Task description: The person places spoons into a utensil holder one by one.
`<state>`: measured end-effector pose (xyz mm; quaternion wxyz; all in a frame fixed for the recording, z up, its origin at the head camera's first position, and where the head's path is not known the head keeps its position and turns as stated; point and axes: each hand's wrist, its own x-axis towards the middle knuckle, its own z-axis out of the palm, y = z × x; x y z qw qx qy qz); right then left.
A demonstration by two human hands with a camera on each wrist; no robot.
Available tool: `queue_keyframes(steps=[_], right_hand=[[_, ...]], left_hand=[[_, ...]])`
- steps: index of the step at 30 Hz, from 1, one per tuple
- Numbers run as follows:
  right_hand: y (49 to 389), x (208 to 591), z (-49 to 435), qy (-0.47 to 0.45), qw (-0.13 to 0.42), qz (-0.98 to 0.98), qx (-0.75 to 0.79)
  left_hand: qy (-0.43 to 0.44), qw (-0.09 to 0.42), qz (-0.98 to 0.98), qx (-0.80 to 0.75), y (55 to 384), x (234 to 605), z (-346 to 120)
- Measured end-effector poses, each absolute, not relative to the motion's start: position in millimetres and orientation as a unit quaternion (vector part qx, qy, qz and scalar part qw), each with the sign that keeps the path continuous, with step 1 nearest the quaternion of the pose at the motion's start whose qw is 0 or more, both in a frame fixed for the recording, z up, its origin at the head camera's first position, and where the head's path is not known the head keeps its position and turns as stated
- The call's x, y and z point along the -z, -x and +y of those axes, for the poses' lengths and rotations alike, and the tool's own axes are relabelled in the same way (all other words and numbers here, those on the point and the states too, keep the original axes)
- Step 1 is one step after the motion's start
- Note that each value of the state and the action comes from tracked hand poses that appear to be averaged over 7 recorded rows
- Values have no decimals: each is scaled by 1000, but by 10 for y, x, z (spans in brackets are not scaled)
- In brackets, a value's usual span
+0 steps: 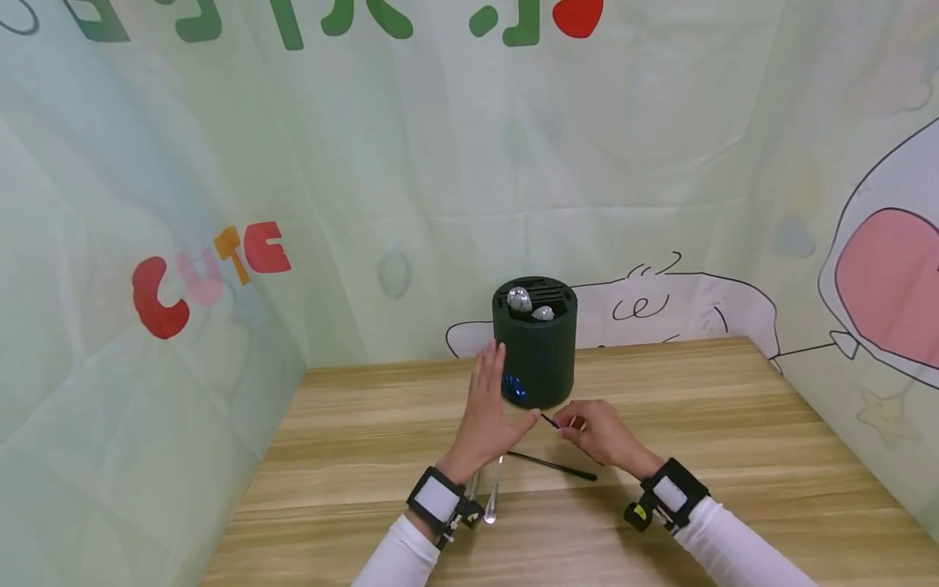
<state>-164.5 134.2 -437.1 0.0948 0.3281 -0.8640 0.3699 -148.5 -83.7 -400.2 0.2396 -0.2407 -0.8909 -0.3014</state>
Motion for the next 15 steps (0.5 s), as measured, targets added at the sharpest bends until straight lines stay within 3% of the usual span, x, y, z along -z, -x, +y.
queue_keyframes(steps=[5, 10, 15], right_hand=[[1541, 4260, 1246, -254, 109, -844, -460], [1429, 4177, 1120, -201, 85, -796, -565], [1359, 4157, 1024, -180, 61, -764, -617]], left_hand=[[164, 128, -844, 495, 1433, 3949, -813], [143, 9, -752, 643, 1365, 3917, -718], [134, 4, -726, 675, 1314, 3901, -639]])
